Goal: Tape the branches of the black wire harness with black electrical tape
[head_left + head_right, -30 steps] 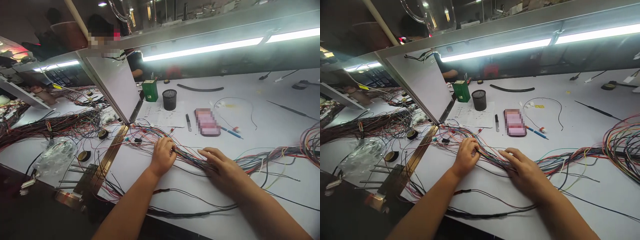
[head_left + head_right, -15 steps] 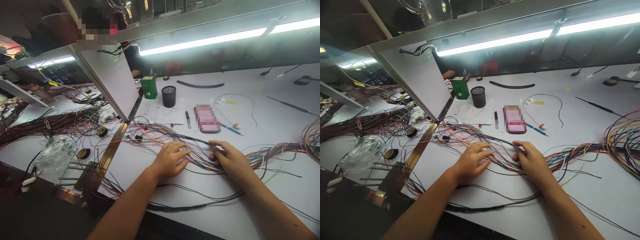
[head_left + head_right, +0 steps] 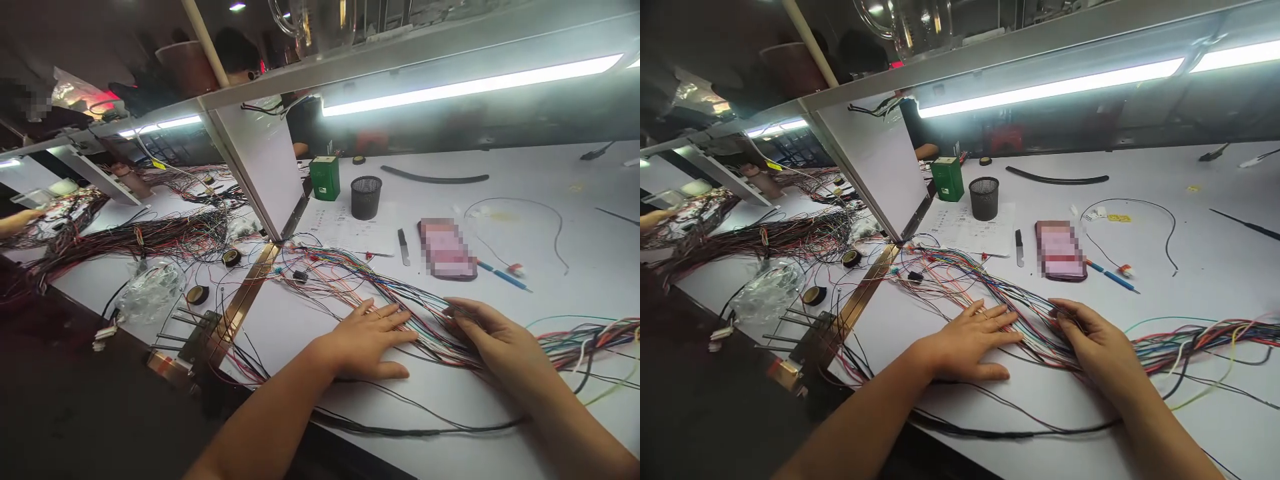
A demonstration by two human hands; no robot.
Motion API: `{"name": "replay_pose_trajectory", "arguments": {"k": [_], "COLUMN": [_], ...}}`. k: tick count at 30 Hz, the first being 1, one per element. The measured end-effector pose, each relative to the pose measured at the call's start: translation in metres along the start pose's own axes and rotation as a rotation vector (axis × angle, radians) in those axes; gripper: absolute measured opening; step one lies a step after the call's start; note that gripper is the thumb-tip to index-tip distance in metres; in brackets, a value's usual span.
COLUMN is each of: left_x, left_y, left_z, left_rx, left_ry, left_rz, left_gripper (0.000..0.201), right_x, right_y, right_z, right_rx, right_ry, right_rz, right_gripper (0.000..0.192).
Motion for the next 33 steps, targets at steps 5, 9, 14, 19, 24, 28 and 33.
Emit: {"name": "replay_pose_trajectory", "arguments": {"k": [5, 9, 14, 19, 24, 28, 33], "left_x": [0.0, 0.0, 0.0, 0.021, 0.042, 0.054, 0.037], "left_y": [-0.001, -0.002, -0.003, 0.001, -0.009, -0.015, -0.025], "left_z": [0.0, -0.001, -0.002, -0.004, -0.008, -0.011, -0.002], "left_rx": [0.026, 0.006, 0.004, -0.092, -0.033, -0.026, 0.061], "left_ry": [-0.018, 0.023, 0.032, 0.009, 0.057, 0.414, 0.338], "left_rz": [0.017, 0.025, 0.008, -0.117, -0.366, -0.298, -0.004], "left_gripper": [0.059, 0.056, 0.049, 0.032, 0.029, 0.031, 0.043], "right_x": [-0.012, -0.016, -0.014, -0.015, -0.015, -0.014, -0.012], "right_y": [-0.028, -0.043, -0.054, -0.053, -0.055, -0.059, -0.06], "right_z": [-0.018, -0.026, -0.026, -0.028, -0.029, -0.03, -0.033], "right_rx": [0.582, 0.794, 0.797, 0.745, 0.731, 0.7, 0.657], "right_ry": [-0.176, -0.289, -0.313, -0.329, -0.356, -0.382, -0.447], "right_rz": [-0.106, -0.136, -0.164, -0.195, -0.21, -0.218, -0.258], "right_gripper": [0.03, 0.042, 0.039, 0.04, 0.046, 0.048, 0.058]}}
Point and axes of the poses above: each hand's wrist, its own z-axis towards the middle knuckle, its own x-axis out of the back of the hand, y = z × x, the point moved 5 cm from there along z, towards the middle knuckle, and after that the axes turned 8 degrees about -z, right-handed, at the moved point
